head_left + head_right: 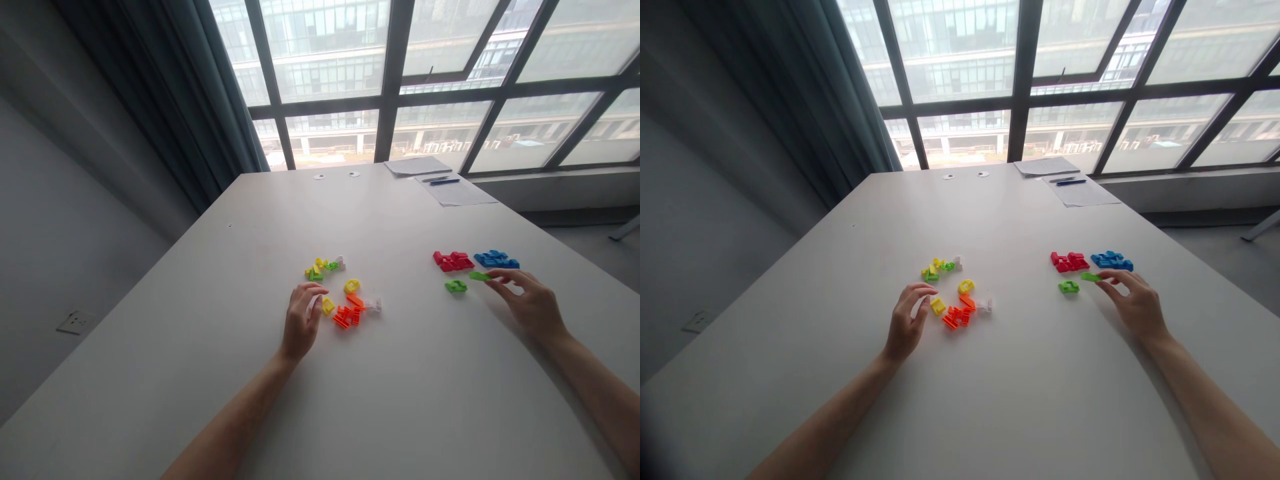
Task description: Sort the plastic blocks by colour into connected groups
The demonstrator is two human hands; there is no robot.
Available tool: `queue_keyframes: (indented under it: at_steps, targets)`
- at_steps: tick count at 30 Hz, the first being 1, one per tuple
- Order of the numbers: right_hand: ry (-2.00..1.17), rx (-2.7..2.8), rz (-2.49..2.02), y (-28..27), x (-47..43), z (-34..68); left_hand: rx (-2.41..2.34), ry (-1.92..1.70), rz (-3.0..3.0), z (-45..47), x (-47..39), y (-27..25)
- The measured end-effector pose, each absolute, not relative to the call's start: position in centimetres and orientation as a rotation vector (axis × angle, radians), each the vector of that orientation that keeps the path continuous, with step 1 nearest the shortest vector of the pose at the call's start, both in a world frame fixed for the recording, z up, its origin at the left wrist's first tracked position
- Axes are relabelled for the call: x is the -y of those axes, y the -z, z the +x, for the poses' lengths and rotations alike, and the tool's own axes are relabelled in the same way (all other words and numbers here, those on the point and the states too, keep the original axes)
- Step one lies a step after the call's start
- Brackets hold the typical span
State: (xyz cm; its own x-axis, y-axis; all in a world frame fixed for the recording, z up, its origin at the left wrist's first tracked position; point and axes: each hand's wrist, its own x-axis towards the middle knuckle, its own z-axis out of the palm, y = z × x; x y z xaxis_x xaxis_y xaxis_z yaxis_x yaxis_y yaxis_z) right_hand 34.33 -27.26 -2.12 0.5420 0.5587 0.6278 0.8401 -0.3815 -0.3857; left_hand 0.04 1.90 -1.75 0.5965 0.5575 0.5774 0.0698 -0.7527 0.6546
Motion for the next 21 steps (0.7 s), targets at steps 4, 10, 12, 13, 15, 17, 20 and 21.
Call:
queue_keyframes:
  at_steps: [4, 10, 12, 13, 15, 17, 20, 21]
  targets:
    - [0.545, 1.194, -2.133, 2.9, 27.8, 35.2, -0.501, -1.081, 2.234, 0.0, -1.9, 1.8]
    - [0.487, 1.204, -2.096, 2.4, 27.4, 34.0, -0.503, -1.074, 2.216, -0.1, -2.0, 1.8]
    - [0.435, 1.265, -2.040, 2.3, 27.3, 33.5, -0.505, -1.070, 2.213, -0.1, -2.0, 1.8]
    - [0.400, 1.314, -2.017, 2.3, 27.3, 33.4, -0.505, -1.070, 2.212, -0.1, -2.0, 1.7]
    - [0.341, 1.397, -1.999, 2.4, 27.2, 33.3, -0.507, -1.072, 2.211, -0.1, -1.9, 1.7]
    - [0.302, 1.439, -2.009, 2.5, 27.2, 33.4, -0.506, -1.073, 2.210, -0.1, -1.9, 1.7]
    - [0.297, 1.424, -2.037, 2.8, 27.3, 33.7, -0.505, -1.070, 2.210, -0.1, -1.9, 1.7]
    - [0.305, 1.410, -2.047, 2.8, 27.3, 33.7, -0.506, -1.070, 2.210, -0.1, -1.8, 1.6]
